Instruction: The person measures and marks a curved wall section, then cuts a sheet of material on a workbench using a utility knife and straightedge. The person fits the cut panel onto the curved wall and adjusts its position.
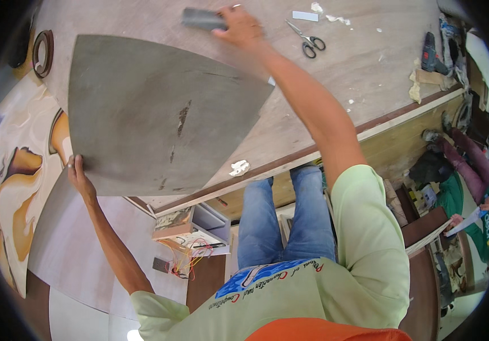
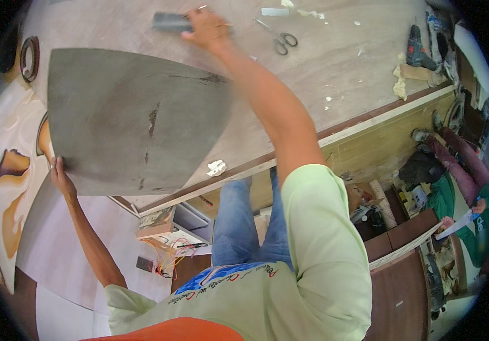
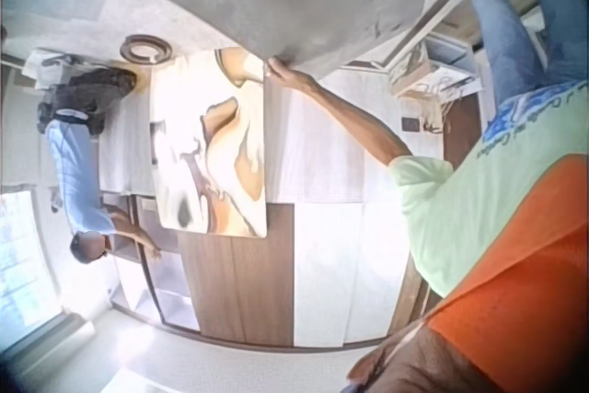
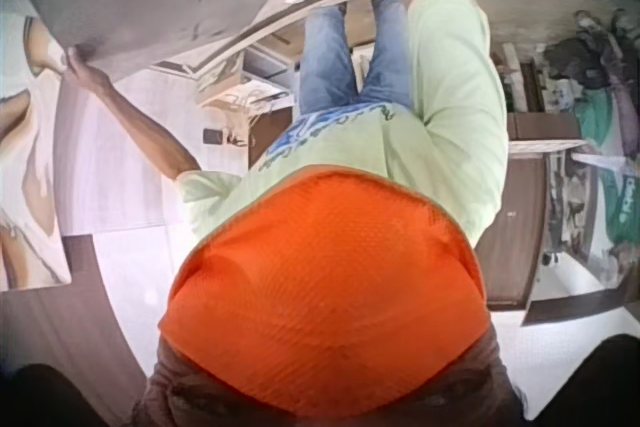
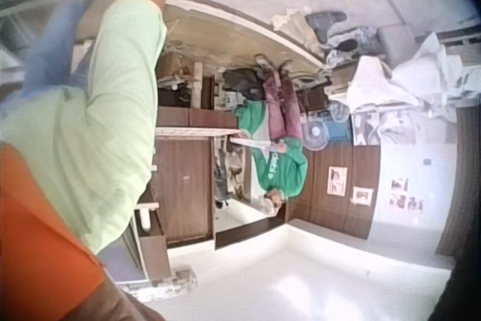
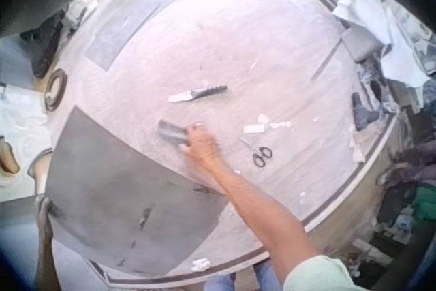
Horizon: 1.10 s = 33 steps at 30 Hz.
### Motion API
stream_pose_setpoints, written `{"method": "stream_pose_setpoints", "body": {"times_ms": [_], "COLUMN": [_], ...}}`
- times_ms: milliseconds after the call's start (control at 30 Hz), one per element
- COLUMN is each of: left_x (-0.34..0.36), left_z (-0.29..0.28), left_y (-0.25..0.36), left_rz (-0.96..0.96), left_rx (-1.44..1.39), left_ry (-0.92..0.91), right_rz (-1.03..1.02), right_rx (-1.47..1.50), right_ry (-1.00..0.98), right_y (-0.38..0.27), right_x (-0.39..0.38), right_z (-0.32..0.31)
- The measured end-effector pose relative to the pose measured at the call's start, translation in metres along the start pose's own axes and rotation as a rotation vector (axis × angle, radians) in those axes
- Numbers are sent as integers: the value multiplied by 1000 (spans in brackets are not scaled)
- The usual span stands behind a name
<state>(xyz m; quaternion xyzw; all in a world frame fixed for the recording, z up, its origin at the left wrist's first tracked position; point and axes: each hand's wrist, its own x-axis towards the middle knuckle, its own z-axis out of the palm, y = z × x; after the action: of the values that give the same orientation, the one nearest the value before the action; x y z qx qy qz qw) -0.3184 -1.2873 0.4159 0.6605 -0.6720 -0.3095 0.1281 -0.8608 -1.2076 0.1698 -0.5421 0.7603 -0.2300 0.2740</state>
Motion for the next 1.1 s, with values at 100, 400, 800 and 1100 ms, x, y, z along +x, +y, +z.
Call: {"method": "stream_pose_setpoints", "body": {"times_ms": [100,400,800,1100], "left_x": [33,162,211,95], "left_z": [40,173,236,335], "left_y": [4,22,9,93], "left_rz": [21,-49,86,616], "left_rx": [30,35,329,517], "left_ry": [-65,-372,-429,-262], "right_rz": [140,236,627,1317], "right_rx": [-99,-187,-179,1052], "right_ry": [131,239,421,723], "right_y": [52,158,507,650], "right_x": [-9,-144,-269,-288], "right_z": [-52,-128,-285,-354]}}
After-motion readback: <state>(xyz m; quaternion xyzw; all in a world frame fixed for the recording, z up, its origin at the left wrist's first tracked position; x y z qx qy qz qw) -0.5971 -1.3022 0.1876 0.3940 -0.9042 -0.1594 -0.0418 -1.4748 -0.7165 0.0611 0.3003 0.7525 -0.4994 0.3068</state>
